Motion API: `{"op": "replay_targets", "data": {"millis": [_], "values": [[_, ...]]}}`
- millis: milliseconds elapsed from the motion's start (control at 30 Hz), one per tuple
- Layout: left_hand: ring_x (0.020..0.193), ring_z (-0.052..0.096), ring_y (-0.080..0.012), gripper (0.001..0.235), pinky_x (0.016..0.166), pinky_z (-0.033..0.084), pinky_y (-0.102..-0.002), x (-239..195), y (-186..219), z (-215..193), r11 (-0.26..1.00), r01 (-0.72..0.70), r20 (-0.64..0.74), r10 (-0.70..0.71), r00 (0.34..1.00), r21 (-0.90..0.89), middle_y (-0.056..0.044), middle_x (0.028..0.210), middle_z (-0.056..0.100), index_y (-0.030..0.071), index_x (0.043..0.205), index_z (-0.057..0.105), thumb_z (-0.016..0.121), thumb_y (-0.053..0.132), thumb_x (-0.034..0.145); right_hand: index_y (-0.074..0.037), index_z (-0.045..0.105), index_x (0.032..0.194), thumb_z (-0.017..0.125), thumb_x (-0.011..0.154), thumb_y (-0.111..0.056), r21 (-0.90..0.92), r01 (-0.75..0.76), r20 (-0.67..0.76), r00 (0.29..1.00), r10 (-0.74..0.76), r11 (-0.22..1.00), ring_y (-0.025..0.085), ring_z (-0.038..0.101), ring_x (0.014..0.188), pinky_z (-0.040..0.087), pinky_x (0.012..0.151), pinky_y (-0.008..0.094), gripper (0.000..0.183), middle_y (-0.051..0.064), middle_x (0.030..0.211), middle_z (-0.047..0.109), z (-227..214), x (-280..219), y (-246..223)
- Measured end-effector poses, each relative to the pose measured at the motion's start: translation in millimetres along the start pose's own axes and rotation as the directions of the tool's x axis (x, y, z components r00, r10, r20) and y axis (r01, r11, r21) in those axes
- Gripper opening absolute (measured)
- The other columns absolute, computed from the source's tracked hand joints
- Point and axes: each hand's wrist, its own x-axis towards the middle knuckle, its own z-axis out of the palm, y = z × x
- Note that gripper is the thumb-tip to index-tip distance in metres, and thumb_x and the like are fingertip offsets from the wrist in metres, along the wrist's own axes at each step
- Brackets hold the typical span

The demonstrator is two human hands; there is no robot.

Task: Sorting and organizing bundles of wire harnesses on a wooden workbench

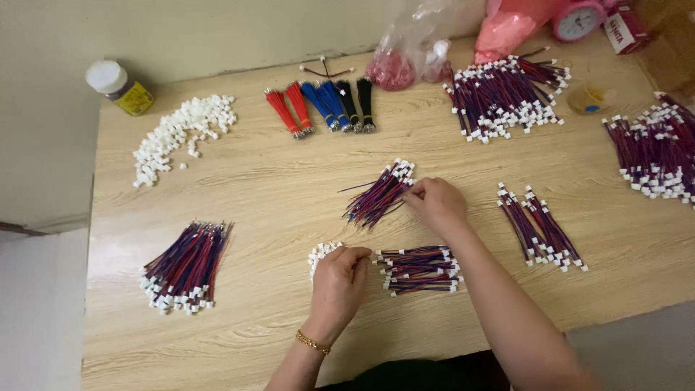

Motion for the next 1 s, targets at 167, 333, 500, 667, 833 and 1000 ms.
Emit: {"op": "replay_targets", "data": {"millis": [167, 333, 500, 667, 833, 1000], "values": [[0.083, 0.065, -0.0218, 0.021, 0.074, 0.050, -0.034, 12.9, 25.4, -16.5, 0.990, -0.043, -0.062, 0.052, 0.997, 0.133, -0.007, 0.095, 0.071, 0.008, 0.108, 0.067, 0.063, 0.011, 0.087, -0.017, 0.067, 0.098, 0.064, 0.088, -0.039, 0.193, 0.018, -0.104, 0.995, 0.002, 0.981, 0.018, 0.058, 0.071, 0.044, 0.061, 0.032, 0.025, 0.000, 0.090, 0.071, -10.9, -24.6, 13.5], [0.112, 0.060, -0.0295, 0.036, 0.097, 0.042, -0.047, 37.0, 65.7, -29.4, 0.935, -0.270, -0.149, 0.308, 0.940, 0.230, -0.013, 0.116, 0.066, 0.007, 0.123, 0.061, 0.067, 0.017, 0.088, -0.008, 0.070, 0.096, 0.074, 0.080, -0.017, 0.462, 0.270, -0.342, 0.933, -0.111, 0.845, 0.022, 0.071, 0.078, 0.055, 0.071, 0.035, 0.018, 0.010, 0.080, 0.073, -60.6, -102.1, -20.5], [0.101, 0.064, -0.0407, 0.027, 0.088, 0.048, -0.051, 46.9, 102.0, -43.3, 0.961, -0.176, 0.015, 0.183, 0.983, -0.214, -0.019, 0.104, 0.070, 0.004, 0.118, 0.065, 0.056, 0.016, 0.095, -0.011, 0.071, 0.088, 0.079, 0.077, -0.012, 0.392, 0.534, -0.584, 0.774, -0.247, 0.749, 0.014, 0.070, 0.070, 0.054, 0.070, 0.028, 0.014, 0.004, 0.072, 0.073, -93.6, -150.8, -48.1], [0.074, 0.063, -0.0142, 0.019, 0.072, 0.055, -0.032, 39.4, 85.8, -27.7, 0.811, 0.083, 0.084, -0.042, 0.996, -0.578, -0.009, 0.082, 0.072, 0.004, 0.107, 0.072, 0.061, 0.014, 0.094, -0.009, 0.072, 0.091, 0.079, 0.076, -0.008, 0.432, 0.605, -0.613, 0.741, -0.275, 0.669, 0.013, 0.066, 0.067, 0.054, 0.069, 0.029, 0.017, 0.005, 0.070, 0.071, -95.4, -158.0, -58.6], [0.068, 0.059, -0.0072, 0.014, 0.065, 0.054, -0.026, 35.1, 80.4, -39.5, 0.788, 0.130, 0.077, -0.105, 0.992, -0.601, -0.005, 0.071, 0.070, 0.009, 0.099, 0.076, 0.069, 0.017, 0.090, -0.009, 0.074, 0.094, 0.077, 0.078, -0.005, 0.464, 0.650, -0.620, 0.724, -0.304, 0.602, 0.013, 0.064, 0.068, 0.054, 0.069, 0.028, 0.017, 0.005, 0.071, 0.070, -95.3, -158.4, -62.6], [0.069, 0.050, -0.0098, 0.014, 0.065, 0.047, -0.025, 31.8, 70.0, -54.2, 0.825, 0.170, 0.116, -0.128, 0.985, -0.538, -0.003, 0.068, 0.062, 0.005, 0.095, 0.075, 0.066, 0.014, 0.090, -0.002, 0.067, 0.100, 0.073, 0.086, -0.004, 0.595, 0.595, -0.607, 0.773, -0.183, 0.540, 0.013, 0.055, 0.069, 0.049, 0.066, 0.029, 0.015, 0.007, 0.071, 0.061, -92.7, -134.6, -29.5]]}}
